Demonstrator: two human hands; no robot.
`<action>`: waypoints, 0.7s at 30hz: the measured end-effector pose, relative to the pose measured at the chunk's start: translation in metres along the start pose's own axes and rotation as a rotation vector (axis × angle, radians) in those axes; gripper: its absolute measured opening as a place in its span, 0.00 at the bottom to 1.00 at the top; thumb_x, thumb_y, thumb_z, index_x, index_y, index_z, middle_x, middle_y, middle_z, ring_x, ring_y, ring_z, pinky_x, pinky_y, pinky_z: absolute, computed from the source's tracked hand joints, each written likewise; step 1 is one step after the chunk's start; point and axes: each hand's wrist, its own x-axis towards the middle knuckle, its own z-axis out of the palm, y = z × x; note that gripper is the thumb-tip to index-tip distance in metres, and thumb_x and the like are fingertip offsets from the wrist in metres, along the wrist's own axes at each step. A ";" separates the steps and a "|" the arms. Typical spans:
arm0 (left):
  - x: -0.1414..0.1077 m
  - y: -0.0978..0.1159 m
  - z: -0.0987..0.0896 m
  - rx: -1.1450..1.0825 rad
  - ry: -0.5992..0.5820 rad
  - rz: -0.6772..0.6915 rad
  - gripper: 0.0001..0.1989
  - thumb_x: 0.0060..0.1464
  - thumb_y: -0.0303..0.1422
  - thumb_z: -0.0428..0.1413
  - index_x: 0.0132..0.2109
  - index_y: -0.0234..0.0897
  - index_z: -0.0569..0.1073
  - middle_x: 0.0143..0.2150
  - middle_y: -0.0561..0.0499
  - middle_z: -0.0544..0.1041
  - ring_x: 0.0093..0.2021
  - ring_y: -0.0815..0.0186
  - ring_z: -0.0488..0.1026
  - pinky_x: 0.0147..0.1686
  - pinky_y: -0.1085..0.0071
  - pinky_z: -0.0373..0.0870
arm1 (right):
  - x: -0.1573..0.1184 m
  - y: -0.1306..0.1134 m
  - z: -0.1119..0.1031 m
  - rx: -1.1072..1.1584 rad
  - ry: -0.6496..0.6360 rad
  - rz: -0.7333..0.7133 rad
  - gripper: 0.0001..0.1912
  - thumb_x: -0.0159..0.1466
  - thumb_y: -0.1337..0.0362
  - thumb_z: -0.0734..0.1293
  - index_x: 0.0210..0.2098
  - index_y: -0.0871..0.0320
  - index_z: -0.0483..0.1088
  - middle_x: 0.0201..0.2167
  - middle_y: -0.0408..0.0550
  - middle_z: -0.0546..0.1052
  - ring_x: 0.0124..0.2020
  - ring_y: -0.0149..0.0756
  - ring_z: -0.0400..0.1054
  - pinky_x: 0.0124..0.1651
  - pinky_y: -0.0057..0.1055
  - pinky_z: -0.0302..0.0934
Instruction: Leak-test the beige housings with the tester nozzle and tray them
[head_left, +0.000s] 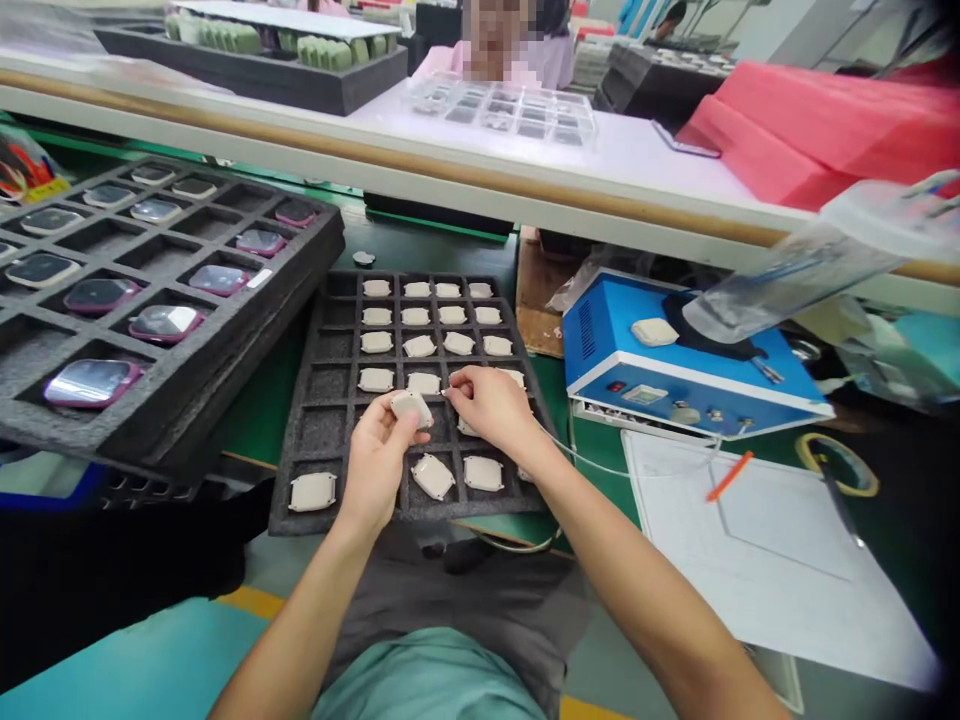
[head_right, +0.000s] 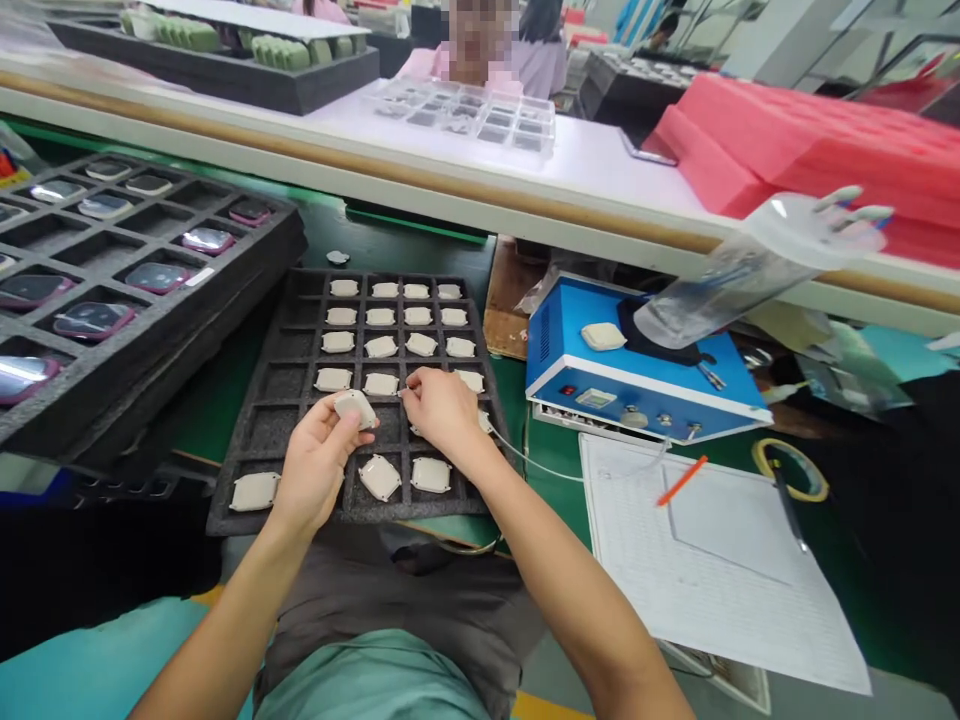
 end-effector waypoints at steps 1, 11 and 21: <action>0.000 0.000 0.000 -0.033 0.005 -0.012 0.20 0.52 0.42 0.69 0.47 0.36 0.75 0.41 0.49 0.79 0.41 0.64 0.77 0.38 0.72 0.75 | 0.002 0.001 -0.001 0.029 -0.004 -0.001 0.08 0.64 0.65 0.69 0.40 0.56 0.80 0.38 0.51 0.84 0.43 0.47 0.78 0.46 0.37 0.65; -0.003 -0.001 -0.004 -0.045 -0.061 -0.037 0.21 0.58 0.42 0.66 0.54 0.38 0.76 0.44 0.49 0.78 0.41 0.67 0.73 0.38 0.74 0.72 | -0.046 -0.005 -0.014 0.867 -0.050 -0.072 0.12 0.57 0.56 0.74 0.31 0.57 0.72 0.24 0.41 0.75 0.24 0.29 0.67 0.26 0.27 0.63; -0.006 -0.004 -0.004 0.160 -0.143 0.013 0.16 0.66 0.39 0.58 0.58 0.41 0.74 0.47 0.49 0.77 0.43 0.66 0.72 0.43 0.72 0.71 | -0.052 -0.009 -0.012 0.898 -0.092 -0.018 0.11 0.55 0.59 0.76 0.30 0.58 0.73 0.25 0.42 0.76 0.25 0.29 0.67 0.27 0.27 0.62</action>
